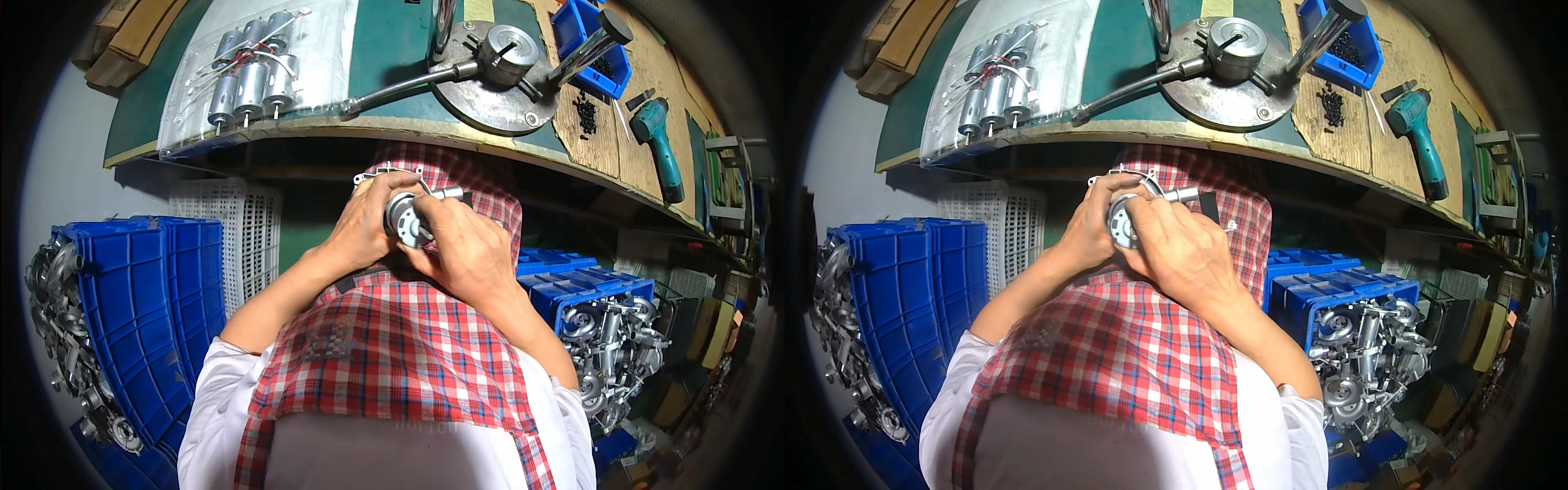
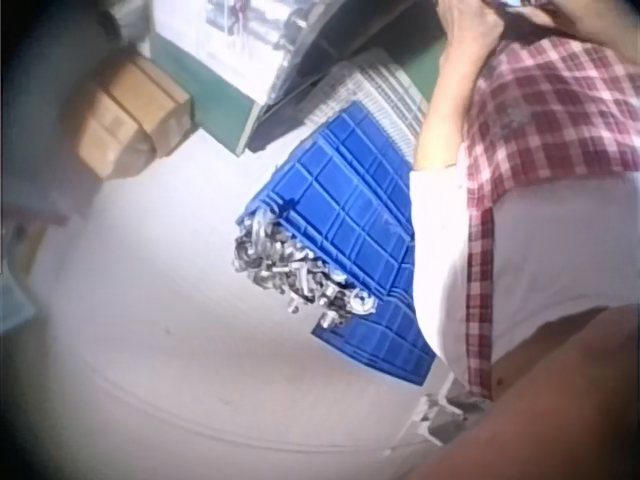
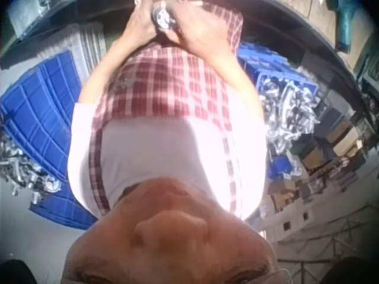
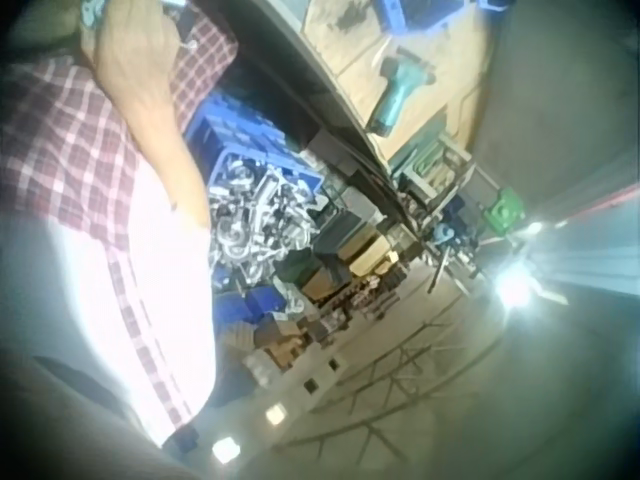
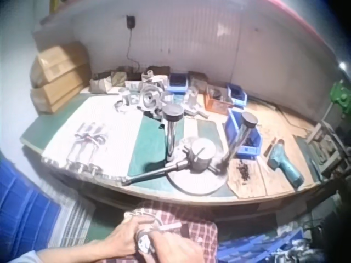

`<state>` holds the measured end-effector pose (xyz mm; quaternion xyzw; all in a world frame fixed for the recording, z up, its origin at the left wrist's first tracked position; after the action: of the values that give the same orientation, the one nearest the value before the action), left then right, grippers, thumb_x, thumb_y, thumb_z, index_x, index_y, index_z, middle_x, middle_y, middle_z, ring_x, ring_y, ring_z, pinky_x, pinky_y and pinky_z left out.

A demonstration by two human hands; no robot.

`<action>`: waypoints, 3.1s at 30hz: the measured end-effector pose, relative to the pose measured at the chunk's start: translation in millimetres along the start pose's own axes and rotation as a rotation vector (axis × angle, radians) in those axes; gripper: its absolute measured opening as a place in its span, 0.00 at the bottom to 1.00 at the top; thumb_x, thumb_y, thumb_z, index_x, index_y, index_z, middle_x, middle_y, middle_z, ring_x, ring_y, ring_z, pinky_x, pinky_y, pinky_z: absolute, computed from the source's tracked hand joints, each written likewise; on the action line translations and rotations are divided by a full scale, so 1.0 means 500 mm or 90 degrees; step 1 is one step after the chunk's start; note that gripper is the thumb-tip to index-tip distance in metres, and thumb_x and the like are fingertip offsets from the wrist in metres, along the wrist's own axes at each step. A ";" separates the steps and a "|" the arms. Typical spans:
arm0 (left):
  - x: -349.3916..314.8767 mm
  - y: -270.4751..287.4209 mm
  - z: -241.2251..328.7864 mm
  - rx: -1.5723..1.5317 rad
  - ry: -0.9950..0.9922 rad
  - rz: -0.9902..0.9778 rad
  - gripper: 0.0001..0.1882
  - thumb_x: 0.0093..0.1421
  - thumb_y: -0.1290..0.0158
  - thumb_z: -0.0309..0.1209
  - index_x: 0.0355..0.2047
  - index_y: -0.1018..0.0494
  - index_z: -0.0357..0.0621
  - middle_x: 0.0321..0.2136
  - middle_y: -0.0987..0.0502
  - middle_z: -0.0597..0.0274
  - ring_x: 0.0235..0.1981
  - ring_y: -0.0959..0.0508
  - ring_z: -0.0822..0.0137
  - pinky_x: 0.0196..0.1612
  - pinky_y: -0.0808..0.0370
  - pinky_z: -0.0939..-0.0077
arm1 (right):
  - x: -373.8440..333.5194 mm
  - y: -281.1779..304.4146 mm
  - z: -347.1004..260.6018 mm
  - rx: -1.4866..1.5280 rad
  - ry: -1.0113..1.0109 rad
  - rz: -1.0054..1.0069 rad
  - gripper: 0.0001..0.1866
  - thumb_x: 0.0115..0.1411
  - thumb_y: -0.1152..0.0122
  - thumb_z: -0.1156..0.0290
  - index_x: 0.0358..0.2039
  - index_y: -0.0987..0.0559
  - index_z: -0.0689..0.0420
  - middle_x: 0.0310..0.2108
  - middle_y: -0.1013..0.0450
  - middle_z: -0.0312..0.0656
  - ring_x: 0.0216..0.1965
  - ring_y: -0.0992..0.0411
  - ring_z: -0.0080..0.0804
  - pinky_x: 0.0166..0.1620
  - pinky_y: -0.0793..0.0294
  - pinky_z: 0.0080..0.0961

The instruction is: The person assembles small mechanical components on a workbench, attaching cylindrical motors to a circular metal housing and securing them with screws using a cordless drill. The person repeatedly picks parts from a blue bin, aligns them, and fastens them before placing the assembled unit aside.

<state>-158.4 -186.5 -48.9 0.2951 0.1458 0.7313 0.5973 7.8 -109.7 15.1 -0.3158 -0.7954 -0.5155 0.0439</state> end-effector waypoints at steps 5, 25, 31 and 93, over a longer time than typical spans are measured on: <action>-0.029 -0.026 -0.033 -0.023 0.030 0.004 0.43 0.47 0.28 0.35 0.58 0.42 0.42 0.51 0.26 0.56 0.54 0.26 0.50 0.58 0.33 0.57 | -0.017 -0.008 0.011 0.107 -0.057 0.015 0.28 0.51 0.26 0.69 0.51 0.27 0.59 0.32 0.23 0.48 0.31 0.21 0.43 0.32 0.22 0.33; -0.019 -0.013 -0.069 -0.215 0.077 -0.178 0.62 0.48 0.30 0.53 0.69 0.61 0.46 0.53 0.34 0.49 0.59 0.32 0.55 0.63 0.36 0.58 | -0.045 -0.137 0.067 0.035 0.002 0.045 0.26 0.49 0.27 0.61 0.46 0.25 0.57 0.30 0.27 0.42 0.28 0.25 0.40 0.29 0.25 0.33; 0.007 0.069 -0.045 -0.134 -0.058 0.137 0.46 0.57 0.39 0.56 0.64 0.45 0.38 0.53 0.30 0.51 0.58 0.31 0.58 0.65 0.39 0.60 | -0.030 -0.121 0.095 0.261 -0.334 0.198 0.20 0.57 0.29 0.57 0.39 0.26 0.59 0.23 0.26 0.39 0.20 0.27 0.27 0.25 0.27 0.27; 0.085 -0.059 -0.056 -0.481 0.183 0.102 0.34 0.48 0.31 0.32 0.55 0.32 0.41 0.51 0.29 0.55 0.53 0.28 0.61 0.57 0.30 0.65 | 0.052 0.134 0.140 0.401 -0.275 0.289 0.04 0.58 0.35 0.79 0.35 0.17 0.62 0.31 0.25 0.37 0.33 0.27 0.23 0.39 0.28 0.19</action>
<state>-156.9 -134.5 -76.7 -0.0394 -0.0744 0.8115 0.5782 41.9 -20.7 46.0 -0.5542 -0.8149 -0.1477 0.0833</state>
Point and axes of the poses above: each hand's wrist, its own x-axis towards the middle knuckle, its own y-axis out of the back of the hand, z = x × y, the point moved 1 cm from there along x, towards the middle knuckle
